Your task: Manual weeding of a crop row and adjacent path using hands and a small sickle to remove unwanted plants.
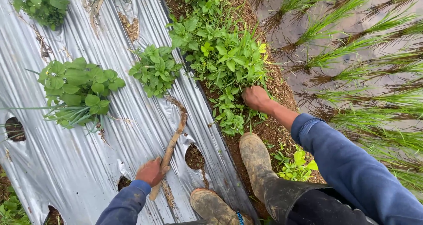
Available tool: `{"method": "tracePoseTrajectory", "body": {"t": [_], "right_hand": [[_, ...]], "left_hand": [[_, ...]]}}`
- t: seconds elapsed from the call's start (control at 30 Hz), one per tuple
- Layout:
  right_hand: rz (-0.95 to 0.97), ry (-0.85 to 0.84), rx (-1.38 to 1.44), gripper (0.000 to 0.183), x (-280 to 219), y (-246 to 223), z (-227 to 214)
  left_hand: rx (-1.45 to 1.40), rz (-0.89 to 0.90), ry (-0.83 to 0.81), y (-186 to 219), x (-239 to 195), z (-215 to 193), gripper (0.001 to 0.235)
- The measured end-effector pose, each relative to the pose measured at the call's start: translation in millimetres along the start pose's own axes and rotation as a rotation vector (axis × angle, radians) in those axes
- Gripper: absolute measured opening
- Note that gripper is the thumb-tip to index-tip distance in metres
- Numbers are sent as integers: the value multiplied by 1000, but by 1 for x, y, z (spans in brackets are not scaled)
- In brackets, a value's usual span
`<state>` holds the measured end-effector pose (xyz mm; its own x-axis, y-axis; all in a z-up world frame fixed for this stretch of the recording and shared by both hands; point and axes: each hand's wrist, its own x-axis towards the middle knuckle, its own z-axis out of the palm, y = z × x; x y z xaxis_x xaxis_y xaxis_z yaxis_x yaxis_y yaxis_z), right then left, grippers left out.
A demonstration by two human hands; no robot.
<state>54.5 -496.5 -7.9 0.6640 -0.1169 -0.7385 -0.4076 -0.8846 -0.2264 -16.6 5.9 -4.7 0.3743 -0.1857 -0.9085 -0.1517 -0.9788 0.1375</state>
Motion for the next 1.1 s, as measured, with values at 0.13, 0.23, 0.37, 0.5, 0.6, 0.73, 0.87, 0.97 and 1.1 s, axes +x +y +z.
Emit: {"method": "tracePoseTrajectory", "body": {"t": [0.13, 0.23, 0.37, 0.5, 0.6, 0.73, 0.87, 0.97, 1.1], "right_hand": [[-92, 19, 224, 49, 0, 7, -3], [-52, -30, 271, 49, 29, 27, 15], [-85, -34, 284, 41, 50, 46, 34], [-32, -60, 413, 39, 16, 26, 12], [-15, -3, 378, 41, 19, 29, 16], [-27, 33, 318, 41, 19, 30, 22], [15, 6, 294, 39, 19, 29, 19], [-5, 11, 308, 41, 13, 26, 17], [-48, 16, 315, 40, 19, 34, 22]], "left_hand": [[-15, -47, -18, 5, -3, -4, 78], [-37, -47, -14, 3, -6, -3, 71], [-52, -55, -10, 3, -10, -4, 52], [-66, -67, 3, 2, -12, -3, 40], [-93, -69, -14, 1, -10, -2, 35], [-85, -80, -17, 2, -13, -2, 35], [-101, -91, -31, 4, -15, -6, 40], [-123, -76, -11, 0, -13, -1, 35], [-118, -98, -12, 5, -19, -8, 36]]}}
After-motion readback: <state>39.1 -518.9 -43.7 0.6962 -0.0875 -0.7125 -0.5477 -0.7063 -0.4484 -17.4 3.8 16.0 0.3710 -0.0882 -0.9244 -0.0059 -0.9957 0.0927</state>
